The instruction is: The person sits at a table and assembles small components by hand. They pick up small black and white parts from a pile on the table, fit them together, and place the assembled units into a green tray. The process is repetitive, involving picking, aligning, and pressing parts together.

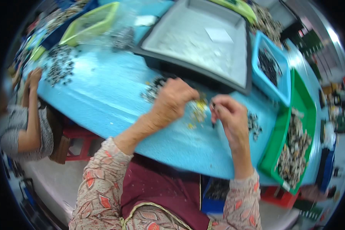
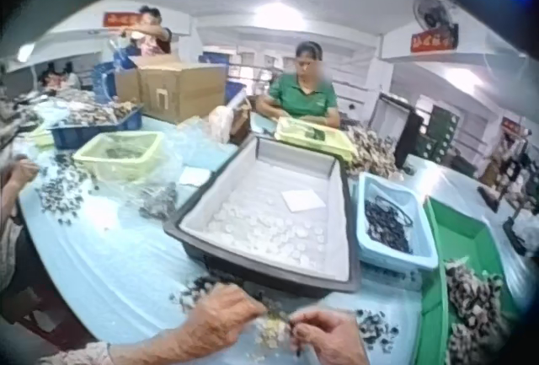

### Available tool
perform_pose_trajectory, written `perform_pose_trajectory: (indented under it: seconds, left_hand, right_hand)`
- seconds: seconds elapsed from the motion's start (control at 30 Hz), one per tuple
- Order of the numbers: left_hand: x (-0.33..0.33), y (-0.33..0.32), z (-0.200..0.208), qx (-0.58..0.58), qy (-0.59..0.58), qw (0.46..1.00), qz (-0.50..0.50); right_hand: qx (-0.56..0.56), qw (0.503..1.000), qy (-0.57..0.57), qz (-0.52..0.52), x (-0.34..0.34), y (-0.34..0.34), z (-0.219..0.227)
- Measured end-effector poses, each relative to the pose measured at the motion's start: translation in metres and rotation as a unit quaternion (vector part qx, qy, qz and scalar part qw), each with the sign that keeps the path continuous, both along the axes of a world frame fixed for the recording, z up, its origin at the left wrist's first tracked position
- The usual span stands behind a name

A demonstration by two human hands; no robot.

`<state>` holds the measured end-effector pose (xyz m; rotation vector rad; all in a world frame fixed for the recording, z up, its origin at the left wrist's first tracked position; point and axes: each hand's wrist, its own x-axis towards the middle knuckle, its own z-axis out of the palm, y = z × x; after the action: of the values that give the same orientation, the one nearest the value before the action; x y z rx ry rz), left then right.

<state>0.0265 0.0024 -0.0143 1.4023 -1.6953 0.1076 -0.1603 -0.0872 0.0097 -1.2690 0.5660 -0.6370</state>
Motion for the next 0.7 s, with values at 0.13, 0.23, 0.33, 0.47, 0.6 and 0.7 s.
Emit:
perform_pose_trajectory:
  seconds: [0.13, 0.23, 0.33, 0.47, 0.6, 0.7]
  left_hand:
    - [-0.007, -0.005, -0.003, 0.011, 0.028, 0.999, -0.035]
    - [-0.010, -0.006, -0.007, -0.002, 0.038, 0.999, -0.036]
    - [-0.005, -0.004, -0.013, -0.019, 0.028, 0.999, -0.033]
    - [-0.006, 0.000, -0.008, -0.012, -0.005, 0.999, -0.032]
    - [-0.003, 0.001, -0.011, -0.013, -0.024, 0.999, -0.023]
    - [-0.001, -0.004, -0.012, -0.026, -0.012, 0.999, -0.041]
  right_hand:
    - [0.013, 0.995, 0.058, 0.084, 0.001, 0.008, 0.027]
    - [-0.053, 0.983, 0.111, 0.137, 0.033, 0.005, 0.065]
    - [-0.153, 0.967, 0.104, 0.173, 0.095, -0.003, 0.091]
    - [-0.203, 0.966, -0.026, 0.157, 0.212, -0.030, 0.115]
    - [-0.207, 0.971, -0.072, 0.096, 0.287, -0.044, 0.123]
    - [-0.251, 0.963, -0.033, 0.092, 0.253, -0.051, 0.127]
